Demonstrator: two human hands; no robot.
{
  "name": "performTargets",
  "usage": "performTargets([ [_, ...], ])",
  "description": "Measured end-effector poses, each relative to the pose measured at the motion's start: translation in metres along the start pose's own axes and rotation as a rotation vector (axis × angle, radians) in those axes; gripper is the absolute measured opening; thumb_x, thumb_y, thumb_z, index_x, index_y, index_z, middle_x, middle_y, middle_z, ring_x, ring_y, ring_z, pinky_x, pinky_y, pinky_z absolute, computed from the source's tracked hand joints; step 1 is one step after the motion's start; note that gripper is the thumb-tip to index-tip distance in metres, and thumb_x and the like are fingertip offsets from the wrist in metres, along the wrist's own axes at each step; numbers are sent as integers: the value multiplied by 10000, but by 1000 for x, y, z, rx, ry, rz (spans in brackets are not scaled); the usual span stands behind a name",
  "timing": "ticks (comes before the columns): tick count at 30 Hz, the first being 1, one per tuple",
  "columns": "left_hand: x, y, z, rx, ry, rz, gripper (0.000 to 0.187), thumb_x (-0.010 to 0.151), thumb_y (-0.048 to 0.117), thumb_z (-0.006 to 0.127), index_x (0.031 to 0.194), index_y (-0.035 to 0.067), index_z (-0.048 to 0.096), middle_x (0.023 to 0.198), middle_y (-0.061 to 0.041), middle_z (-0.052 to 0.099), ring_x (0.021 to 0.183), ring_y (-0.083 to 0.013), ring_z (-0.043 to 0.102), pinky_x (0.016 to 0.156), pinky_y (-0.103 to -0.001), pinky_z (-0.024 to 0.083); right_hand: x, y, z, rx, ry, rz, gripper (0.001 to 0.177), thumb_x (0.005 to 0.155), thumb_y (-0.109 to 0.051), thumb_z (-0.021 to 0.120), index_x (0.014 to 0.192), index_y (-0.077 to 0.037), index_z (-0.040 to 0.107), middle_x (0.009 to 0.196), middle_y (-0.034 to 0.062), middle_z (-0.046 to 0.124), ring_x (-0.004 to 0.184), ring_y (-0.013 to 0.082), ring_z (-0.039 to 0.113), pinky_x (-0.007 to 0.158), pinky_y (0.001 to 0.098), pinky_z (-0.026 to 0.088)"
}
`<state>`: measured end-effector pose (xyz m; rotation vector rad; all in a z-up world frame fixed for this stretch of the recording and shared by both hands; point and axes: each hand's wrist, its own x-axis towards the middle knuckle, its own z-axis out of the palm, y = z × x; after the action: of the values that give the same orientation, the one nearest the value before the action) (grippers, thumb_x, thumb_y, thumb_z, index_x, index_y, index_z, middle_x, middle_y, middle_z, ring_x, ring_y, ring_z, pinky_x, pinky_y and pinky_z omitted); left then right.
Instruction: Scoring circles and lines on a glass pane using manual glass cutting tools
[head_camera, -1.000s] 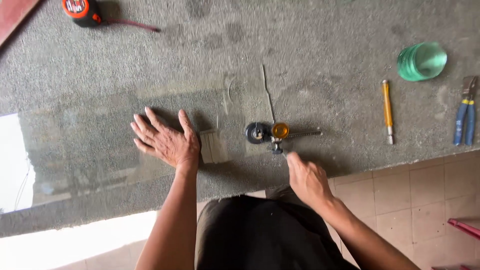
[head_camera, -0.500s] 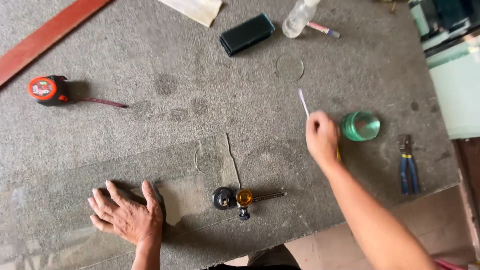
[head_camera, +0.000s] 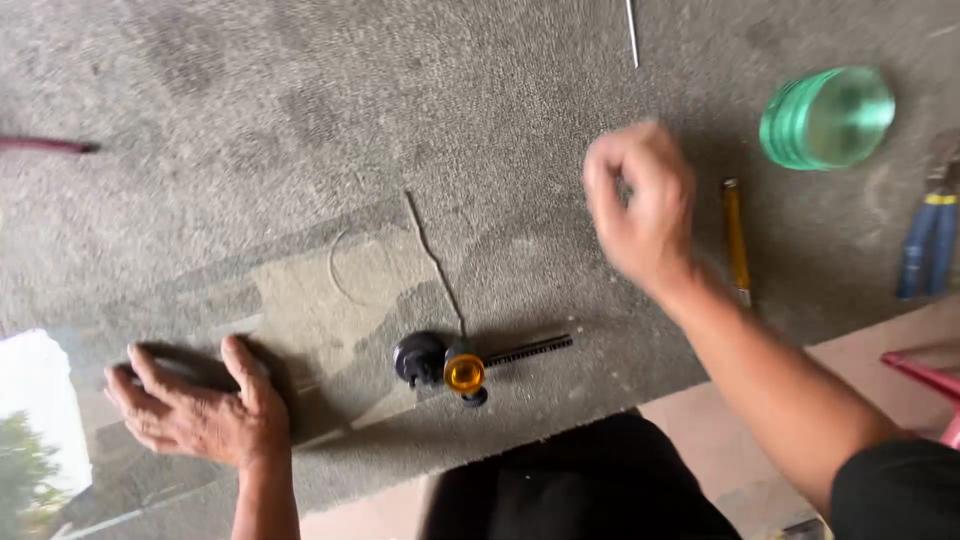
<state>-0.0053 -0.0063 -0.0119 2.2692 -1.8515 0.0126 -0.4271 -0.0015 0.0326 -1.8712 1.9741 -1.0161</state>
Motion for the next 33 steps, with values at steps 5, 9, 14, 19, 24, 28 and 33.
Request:
performTargets([
  [5, 2, 12, 1, 99, -11, 52, 838, 1077, 598, 456, 1560, -87, 445, 1540, -313, 370, 1353, -561, 394, 1054, -671, 305, -94, -12, 10, 195, -109, -39, 113, 927, -137, 621, 915, -26, 638, 930, 130, 615, 835, 274, 570, 799, 418, 468],
  [9, 5, 20, -5, 77, -66, 162, 741, 1143, 460, 421, 1541, -162, 366, 1520, -371, 337, 1384, -584, 362, 1123, -666, 299, -126, -20, 18, 215, -205, -73, 250, 962, -335, 631, 1000, -90, 665, 1008, 110, 636, 893, 286, 577, 865, 455, 504],
  [14, 2, 37, 7, 6, -60, 181, 609, 1170, 280, 510, 1561, -160, 354, 1526, -366, 321, 1381, -591, 380, 1148, -651, 318, -108, -20, 18, 211, -231, -72, 199, 952, -233, 630, 781, -132, 616, 918, 11, 645, 899, 243, 566, 784, 405, 447],
  [19, -3, 37, 18, -42, -90, 87, 564, 1149, 123, 549, 1590, -132, 305, 1575, -313, 254, 1442, -554, 324, 1203, -628, 281, -112, -15, 17, 236, -272, -58, 196, 967, -261, 642, 807, -151, 621, 949, -13, 650, 909, 222, 587, 854, 422, 426],
  [24, -1, 16, 2, -19, -42, 204, 635, 1169, 305, 514, 1556, -167, 341, 1528, -391, 312, 1395, -604, 348, 1157, -666, 291, -115, -18, 18, 198, -277, -105, 214, 964, -302, 702, 833, -150, 627, 964, -6, 652, 944, 254, 568, 846, 427, 415],
  [28, 0, 0, 9, 60, 0, 182, 655, 1144, 321, 537, 1543, -176, 387, 1514, -350, 339, 1371, -587, 376, 1091, -696, 321, -114, -22, 21, 174, -229, -146, 239, 967, -293, 661, 790, -148, 591, 905, -7, 657, 912, 260, 562, 830, 420, 407],
  [33, -5, -20, 21, -25, -39, -114, 808, 1018, 595, 598, 1621, 113, 360, 1639, -195, 274, 1484, -470, 300, 1144, -659, 267, -122, -34, 20, 101, -255, -169, 246, 956, -217, 710, 813, -42, 613, 913, 82, 635, 872, 305, 534, 836, 428, 418],
])
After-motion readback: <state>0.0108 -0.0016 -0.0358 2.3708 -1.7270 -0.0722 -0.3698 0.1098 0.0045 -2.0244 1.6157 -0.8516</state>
